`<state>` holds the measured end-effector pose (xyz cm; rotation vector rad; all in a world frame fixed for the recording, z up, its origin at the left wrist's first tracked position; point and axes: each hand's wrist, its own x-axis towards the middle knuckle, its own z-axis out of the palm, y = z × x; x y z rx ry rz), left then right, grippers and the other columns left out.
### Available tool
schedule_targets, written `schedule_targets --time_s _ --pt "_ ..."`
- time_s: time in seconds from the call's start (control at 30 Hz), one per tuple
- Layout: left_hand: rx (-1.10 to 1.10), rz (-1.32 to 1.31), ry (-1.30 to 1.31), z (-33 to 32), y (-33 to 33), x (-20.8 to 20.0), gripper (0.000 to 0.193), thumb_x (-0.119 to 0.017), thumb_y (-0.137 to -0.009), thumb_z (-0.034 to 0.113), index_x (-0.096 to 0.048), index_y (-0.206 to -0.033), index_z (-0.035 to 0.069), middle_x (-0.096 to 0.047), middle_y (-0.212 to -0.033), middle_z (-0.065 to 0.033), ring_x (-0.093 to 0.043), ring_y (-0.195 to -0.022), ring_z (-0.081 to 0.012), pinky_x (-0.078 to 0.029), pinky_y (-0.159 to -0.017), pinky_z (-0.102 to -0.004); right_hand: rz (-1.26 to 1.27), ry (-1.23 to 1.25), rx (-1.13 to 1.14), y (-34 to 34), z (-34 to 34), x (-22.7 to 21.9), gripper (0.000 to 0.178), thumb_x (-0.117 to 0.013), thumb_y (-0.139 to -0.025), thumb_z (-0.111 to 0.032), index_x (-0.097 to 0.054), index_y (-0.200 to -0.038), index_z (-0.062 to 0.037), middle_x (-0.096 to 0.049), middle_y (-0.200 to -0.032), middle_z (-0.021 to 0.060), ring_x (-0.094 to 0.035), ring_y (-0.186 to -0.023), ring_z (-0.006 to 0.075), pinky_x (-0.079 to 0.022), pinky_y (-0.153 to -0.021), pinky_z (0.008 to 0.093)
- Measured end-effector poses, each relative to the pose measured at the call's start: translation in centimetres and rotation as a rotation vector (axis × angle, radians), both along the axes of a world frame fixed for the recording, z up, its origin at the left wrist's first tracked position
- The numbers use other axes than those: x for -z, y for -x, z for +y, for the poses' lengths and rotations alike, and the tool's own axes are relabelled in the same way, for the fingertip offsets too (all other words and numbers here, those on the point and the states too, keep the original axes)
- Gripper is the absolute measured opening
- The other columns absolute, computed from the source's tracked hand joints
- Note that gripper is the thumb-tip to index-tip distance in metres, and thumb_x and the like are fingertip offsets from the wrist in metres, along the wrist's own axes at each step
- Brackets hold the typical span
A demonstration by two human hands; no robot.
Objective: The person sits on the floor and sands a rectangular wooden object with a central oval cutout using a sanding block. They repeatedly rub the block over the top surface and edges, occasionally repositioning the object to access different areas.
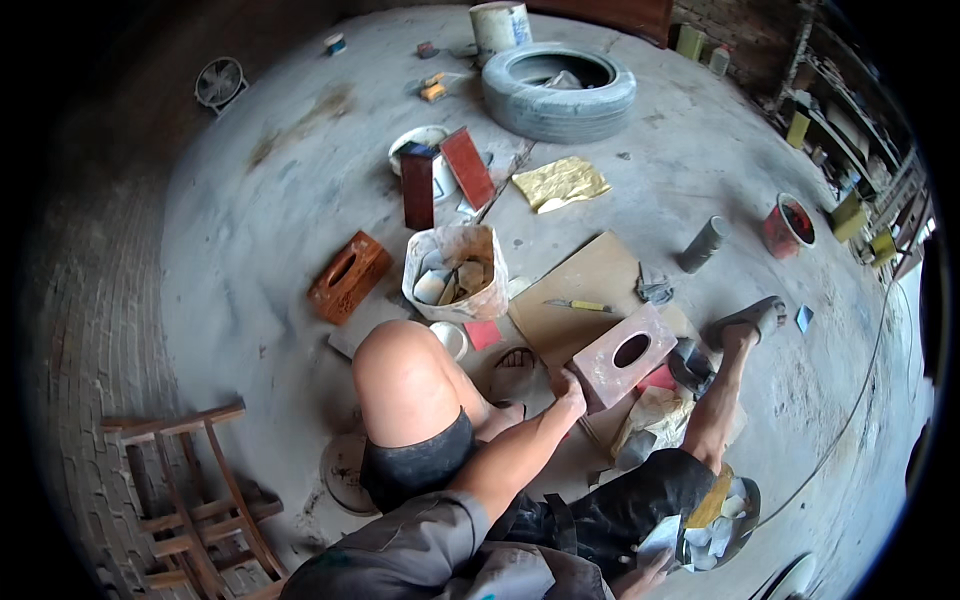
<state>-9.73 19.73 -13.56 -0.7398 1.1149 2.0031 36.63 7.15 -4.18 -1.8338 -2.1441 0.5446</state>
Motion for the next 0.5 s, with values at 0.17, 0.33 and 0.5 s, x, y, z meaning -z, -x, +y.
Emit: schedule_targets --time_s 0.17,0.33,0.5 --pt "-0.041 -0.047 0.084 1.1 0.7 5.0 0.070 -0.040 -0.108 0.056 -0.055 -0.145 -0.002 -0.060 -0.147 -0.0148 -0.060 -0.129 -0.0290 -0.047 -0.111 -0.0432 0.660 0.228 0.620 8.2 1.2 -7.1 0.038 -0.056 -0.103 -0.025 -0.059 -0.135 -0.0041 -0.066 -0.110 0.0207 -0.065 -0.089 0.0328 -0.052 -0.075 0.0411" --pt "-0.069 -0.007 0.161 -0.9 2.5 9.2 0.074 -0.038 -0.109 0.058 -0.054 -0.145 -0.005 -0.060 -0.147 -0.0163 -0.061 -0.127 -0.0303 -0.047 -0.112 -0.0442 1.206 0.412 0.800 8.5 5.3 -8.9 0.036 -0.057 -0.107 -0.041 -0.056 -0.126 -0.0101 -0.066 -0.095 0.0061 -0.065 -0.075 0.0173 -0.051 -0.057 0.0297" --pt "0.028 -0.120 0.456 -0.9 2.9 5.8 0.081 -0.040 -0.108 0.059 -0.052 -0.145 -0.012 -0.056 -0.151 -0.0225 -0.060 -0.131 -0.0335 -0.047 -0.114 -0.0453 1.221 0.319 1.044 1.5 4.4 0.1 0.045 -0.059 -0.105 -0.040 -0.062 -0.124 0.0005 -0.069 -0.112 0.0134 -0.070 -0.092 0.0265 -0.058 -0.076 0.0404"
